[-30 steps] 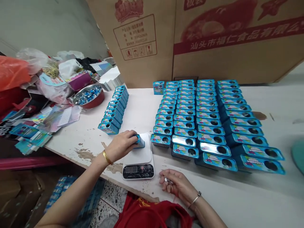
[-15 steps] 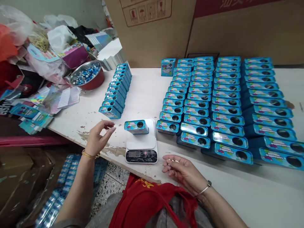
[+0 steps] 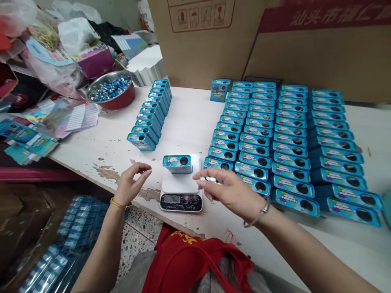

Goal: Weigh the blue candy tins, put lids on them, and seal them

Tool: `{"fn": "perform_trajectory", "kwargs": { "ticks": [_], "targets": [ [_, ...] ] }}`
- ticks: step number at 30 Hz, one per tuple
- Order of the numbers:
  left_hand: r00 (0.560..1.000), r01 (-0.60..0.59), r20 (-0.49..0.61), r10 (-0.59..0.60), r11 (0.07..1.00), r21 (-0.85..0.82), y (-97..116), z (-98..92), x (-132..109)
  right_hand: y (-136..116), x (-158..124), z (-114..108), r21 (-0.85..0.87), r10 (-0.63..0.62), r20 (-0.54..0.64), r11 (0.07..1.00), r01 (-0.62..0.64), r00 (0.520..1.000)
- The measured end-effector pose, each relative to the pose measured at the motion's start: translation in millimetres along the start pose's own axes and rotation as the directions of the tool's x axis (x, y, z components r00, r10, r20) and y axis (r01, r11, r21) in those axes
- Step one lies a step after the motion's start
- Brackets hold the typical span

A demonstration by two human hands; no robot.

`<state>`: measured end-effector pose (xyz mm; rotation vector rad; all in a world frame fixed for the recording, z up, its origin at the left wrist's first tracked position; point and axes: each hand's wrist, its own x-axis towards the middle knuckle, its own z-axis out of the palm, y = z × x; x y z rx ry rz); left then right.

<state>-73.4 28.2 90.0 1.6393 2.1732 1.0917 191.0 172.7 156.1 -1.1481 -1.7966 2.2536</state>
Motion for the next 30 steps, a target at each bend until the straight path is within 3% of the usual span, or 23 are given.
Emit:
{"fn": "perform_trajectory", "kwargs": {
  "ticks": [3, 7, 11, 15, 20, 25, 27, 30],
  "targets": [
    [1.000, -0.015, 0.012, 0.015, 1.000, -0.020, 2, 4.6, 2, -35, 17, 3, -0.342, -0.140, -0.022, 0.931, 0.124, 0.990],
    [1.000, -0.017, 0.010, 0.017, 0.999, -0.030, -1, 5.8, -1, -57, 44, 11, -0.697, -0.316, -0.011, 0.683, 0.219, 0.949],
    [1.000, 0.006, 0.009, -0.006, 1.000, -0.012, -8, 4.7, -8, -56, 61, 18, -0.859, -0.340, 0.068, 0.458, 0.228, 0.938],
    [0.999, 0.047, -0.007, -0.047, 0.999, -0.006, -15, 4.7, -14, -54, 66, 20, -0.904, -0.291, 0.114, 0.367, 0.221, 0.950],
    [0.998, 0.068, -0.004, -0.069, 0.997, -0.031, -19, 9.6, -18, -55, 67, 21, -0.908, -0.310, 0.113, 0.353, 0.225, 0.944],
    [0.997, 0.074, 0.019, -0.073, 0.995, -0.062, -18, 19.3, -16, -56, 69, 20, -0.874, -0.374, 0.113, 0.404, 0.272, 0.920],
    [0.996, 0.082, 0.023, -0.081, 0.994, -0.070, -19, 21.9, -17, -56, 69, 18, -0.823, -0.431, 0.092, 0.475, 0.312, 0.898],
    [0.995, 0.102, 0.008, -0.102, 0.992, -0.070, -24, 23.4, -18, -56, 68, 8, -0.605, -0.421, 0.023, 0.716, 0.348, 0.907]
  ]
}}
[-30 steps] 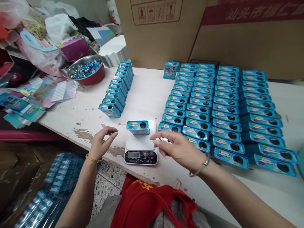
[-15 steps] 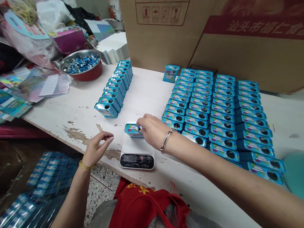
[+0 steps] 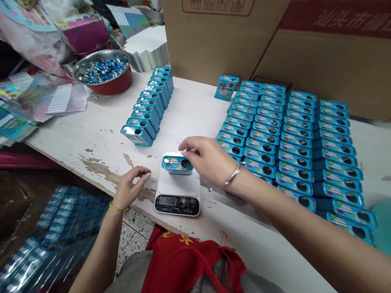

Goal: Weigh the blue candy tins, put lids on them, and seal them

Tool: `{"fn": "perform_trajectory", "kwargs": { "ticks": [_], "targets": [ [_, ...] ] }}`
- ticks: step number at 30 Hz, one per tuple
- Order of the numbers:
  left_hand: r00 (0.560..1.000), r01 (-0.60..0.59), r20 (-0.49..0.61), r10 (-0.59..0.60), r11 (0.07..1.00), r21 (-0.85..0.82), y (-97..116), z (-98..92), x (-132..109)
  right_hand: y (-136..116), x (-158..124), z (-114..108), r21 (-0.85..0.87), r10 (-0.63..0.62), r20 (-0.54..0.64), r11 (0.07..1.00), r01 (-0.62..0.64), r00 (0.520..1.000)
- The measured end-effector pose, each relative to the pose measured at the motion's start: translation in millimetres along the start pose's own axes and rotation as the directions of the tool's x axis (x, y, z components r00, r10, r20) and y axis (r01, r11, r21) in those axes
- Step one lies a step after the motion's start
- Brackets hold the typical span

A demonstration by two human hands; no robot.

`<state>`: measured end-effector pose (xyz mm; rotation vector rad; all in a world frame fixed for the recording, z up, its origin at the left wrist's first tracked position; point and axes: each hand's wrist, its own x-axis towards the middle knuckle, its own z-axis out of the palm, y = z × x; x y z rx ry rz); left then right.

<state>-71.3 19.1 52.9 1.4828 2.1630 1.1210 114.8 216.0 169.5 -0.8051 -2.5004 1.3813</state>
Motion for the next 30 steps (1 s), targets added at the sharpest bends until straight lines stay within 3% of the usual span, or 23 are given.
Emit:
{"fn": "perform_trajectory", "kwargs": {
  "ticks": [4, 8, 11, 15, 19, 23, 26, 28, 30],
  "targets": [
    [0.999, 0.030, -0.018, -0.030, 0.999, 0.015, -9, -0.6, -3, 14, -11, -13, 0.452, 0.230, 0.053, 0.862, -0.229, 0.972],
    [0.998, 0.056, -0.008, -0.056, 0.998, 0.024, -13, 0.6, -7, 29, -28, -18, 0.560, 0.359, 0.100, 0.751, -0.350, 0.928],
    [0.997, 0.071, -0.002, -0.071, 0.997, 0.032, -12, 2.5, -7, 31, -35, -18, 0.511, 0.336, 0.133, 0.783, -0.355, 0.932],
    [0.998, 0.063, -0.002, -0.063, 0.997, 0.036, -8, 2.7, -6, 19, -28, -12, 0.377, 0.208, 0.111, 0.896, -0.235, 0.972],
    [0.999, 0.037, -0.007, -0.037, 0.999, 0.037, -4, 0.2, -4, 3, -13, 0, 0.056, 0.066, 0.054, 0.996, -0.069, 0.996],
    [1.000, 0.001, -0.004, 0.000, 0.999, 0.048, 3, -3.0, -2, -6, -4, 8, -0.261, -0.053, 0.047, 0.963, 0.064, 0.997],
    [0.994, -0.073, -0.081, 0.078, 0.996, 0.059, 19, -6.0, 1, -8, -3, 8, -0.310, -0.089, 0.062, 0.945, 0.104, 0.994],
    [0.972, -0.148, -0.164, 0.165, 0.983, 0.111, 34, -7.3, 4, -9, -3, 8, -0.281, -0.114, 0.045, 0.952, 0.122, 0.992],
    [0.947, -0.232, -0.178, 0.267, 0.954, 0.191, 48, -6.3, 9, -8, -5, 10, -0.206, -0.151, 0.006, 0.967, 0.149, 0.989]
  ]
}}
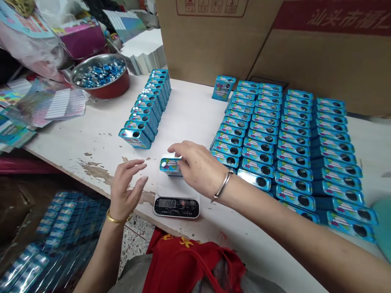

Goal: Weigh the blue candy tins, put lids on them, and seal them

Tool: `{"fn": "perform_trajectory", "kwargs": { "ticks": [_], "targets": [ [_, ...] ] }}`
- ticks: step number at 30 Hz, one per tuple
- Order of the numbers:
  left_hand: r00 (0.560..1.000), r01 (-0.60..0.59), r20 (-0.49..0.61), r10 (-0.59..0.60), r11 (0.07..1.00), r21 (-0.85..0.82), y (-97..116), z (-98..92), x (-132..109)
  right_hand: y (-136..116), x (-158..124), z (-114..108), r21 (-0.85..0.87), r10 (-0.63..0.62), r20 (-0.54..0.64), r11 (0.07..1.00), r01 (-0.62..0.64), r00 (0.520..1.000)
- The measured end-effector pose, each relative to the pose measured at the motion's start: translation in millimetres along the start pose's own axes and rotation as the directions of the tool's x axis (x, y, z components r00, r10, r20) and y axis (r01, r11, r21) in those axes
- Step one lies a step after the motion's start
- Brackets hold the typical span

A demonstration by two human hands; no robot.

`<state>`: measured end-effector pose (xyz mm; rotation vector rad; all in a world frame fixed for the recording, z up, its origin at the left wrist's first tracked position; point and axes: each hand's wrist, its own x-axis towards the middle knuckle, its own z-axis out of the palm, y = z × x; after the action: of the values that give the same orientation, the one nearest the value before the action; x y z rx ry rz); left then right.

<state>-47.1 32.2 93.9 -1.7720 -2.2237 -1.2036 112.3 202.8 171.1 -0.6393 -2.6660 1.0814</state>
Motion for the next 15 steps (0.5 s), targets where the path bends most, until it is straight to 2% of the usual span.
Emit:
{"fn": "perform_trajectory", "kwargs": {
  "ticks": [4, 7, 10, 12, 15],
  "targets": [
    [0.982, -0.173, 0.094, 0.165, 0.982, 0.080, 18, 10.4, 9, 5, -9, 12, 0.157, -0.039, -0.192, 0.985, 0.070, 0.981],
    [0.974, -0.205, 0.125, 0.190, 0.971, 0.125, 27, 22.8, 9, 12, -15, 26, 0.205, -0.040, -0.301, 0.973, 0.106, 0.953],
    [0.965, -0.225, 0.164, 0.203, 0.966, 0.126, 36, 32.5, 10, 17, -17, 35, 0.217, -0.068, -0.324, 0.965, 0.144, 0.944],
    [0.963, -0.233, 0.161, 0.214, 0.967, 0.107, 40, 36.9, 13, 16, -17, 34, 0.206, -0.087, -0.343, 0.964, 0.166, 0.935],
    [0.967, -0.234, 0.131, 0.218, 0.965, 0.115, 43, 41.0, 21, 12, -25, 20, 0.182, -0.057, -0.430, 0.972, 0.149, 0.901]
  ]
}}
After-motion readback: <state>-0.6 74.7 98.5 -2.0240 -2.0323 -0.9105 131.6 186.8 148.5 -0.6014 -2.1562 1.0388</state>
